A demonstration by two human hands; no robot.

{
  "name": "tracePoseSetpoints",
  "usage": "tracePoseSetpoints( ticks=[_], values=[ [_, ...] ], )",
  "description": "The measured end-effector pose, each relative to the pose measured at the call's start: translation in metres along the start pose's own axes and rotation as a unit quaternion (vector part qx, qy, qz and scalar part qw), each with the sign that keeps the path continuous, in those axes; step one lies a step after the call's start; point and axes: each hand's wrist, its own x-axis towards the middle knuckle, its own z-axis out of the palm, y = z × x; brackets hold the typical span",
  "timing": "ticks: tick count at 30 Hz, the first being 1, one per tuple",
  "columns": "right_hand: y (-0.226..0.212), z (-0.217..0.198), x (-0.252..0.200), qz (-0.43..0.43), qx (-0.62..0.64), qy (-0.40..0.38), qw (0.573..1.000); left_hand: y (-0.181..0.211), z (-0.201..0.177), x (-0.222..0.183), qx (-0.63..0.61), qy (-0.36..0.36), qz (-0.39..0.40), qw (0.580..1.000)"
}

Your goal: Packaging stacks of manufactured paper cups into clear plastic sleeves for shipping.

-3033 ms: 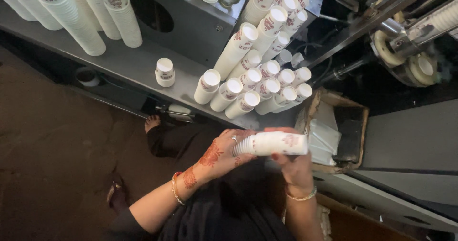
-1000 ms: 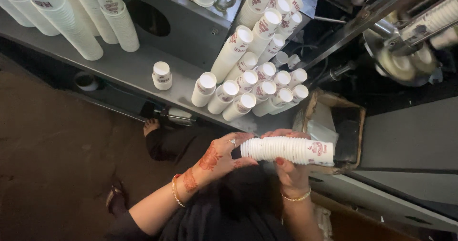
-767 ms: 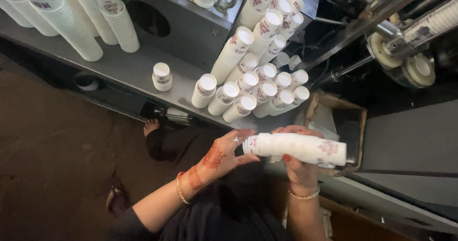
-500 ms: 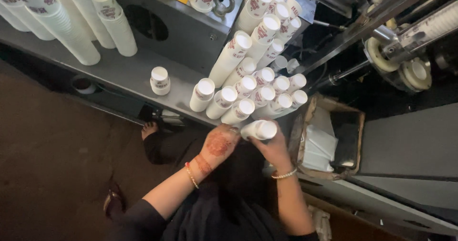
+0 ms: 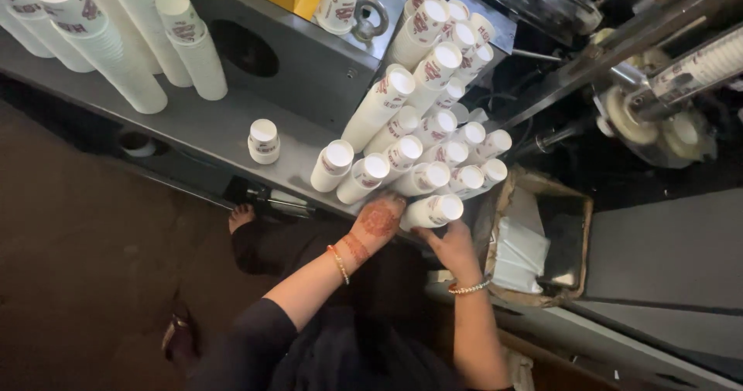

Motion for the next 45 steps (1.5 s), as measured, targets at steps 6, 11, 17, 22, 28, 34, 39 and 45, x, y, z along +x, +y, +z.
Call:
tracePoseSetpoints(
  ticks=[6, 11, 17, 22, 28, 34, 39, 45],
  values=[
    [-0.026, 0.014, -0.001, -0.007, 0.020, -0.098, 0.995, -0.003, -0.044, -0.034, 0.030, 0.061, -0.005, 0.998],
    [-0.016, 0.038, 0.031, -0.089, 0.088, -0.116, 0.985, 0.013, -0.108, -0.054, 0.008, 0.040, -0.085, 0.995],
    [-0.021, 0.034, 0.040, -0.093, -0.038, -0.111, 0.989, -0.010, -0.165, -0.064, -0.029, 0.070, -0.143, 0.987],
    [-0.018, 0.019, 0.025, -0.057, -0.092, -0.089, 0.990, -0.045, -0.236, -0.058, -0.045, 0.196, -0.136, 0.970],
    [-0.116, -0.020, -0.005, -0.109, -0.024, 0.064, 0.992, -0.132, -0.271, -0.041, 0.065, 0.309, -0.185, 0.931],
    [-0.169, -0.010, 0.008, -0.294, -0.111, 0.147, 0.938, -0.202, -0.272, 0.008, 0.090, 0.366, -0.213, 0.902],
    [-0.166, -0.014, 0.015, -0.267, -0.115, 0.081, 0.953, -0.236, -0.256, 0.024, 0.035, 0.350, -0.248, 0.903],
    [-0.160, -0.022, 0.013, -0.279, -0.085, 0.063, 0.955, -0.253, -0.228, 0.015, 0.101, 0.347, -0.249, 0.899]
  ],
)
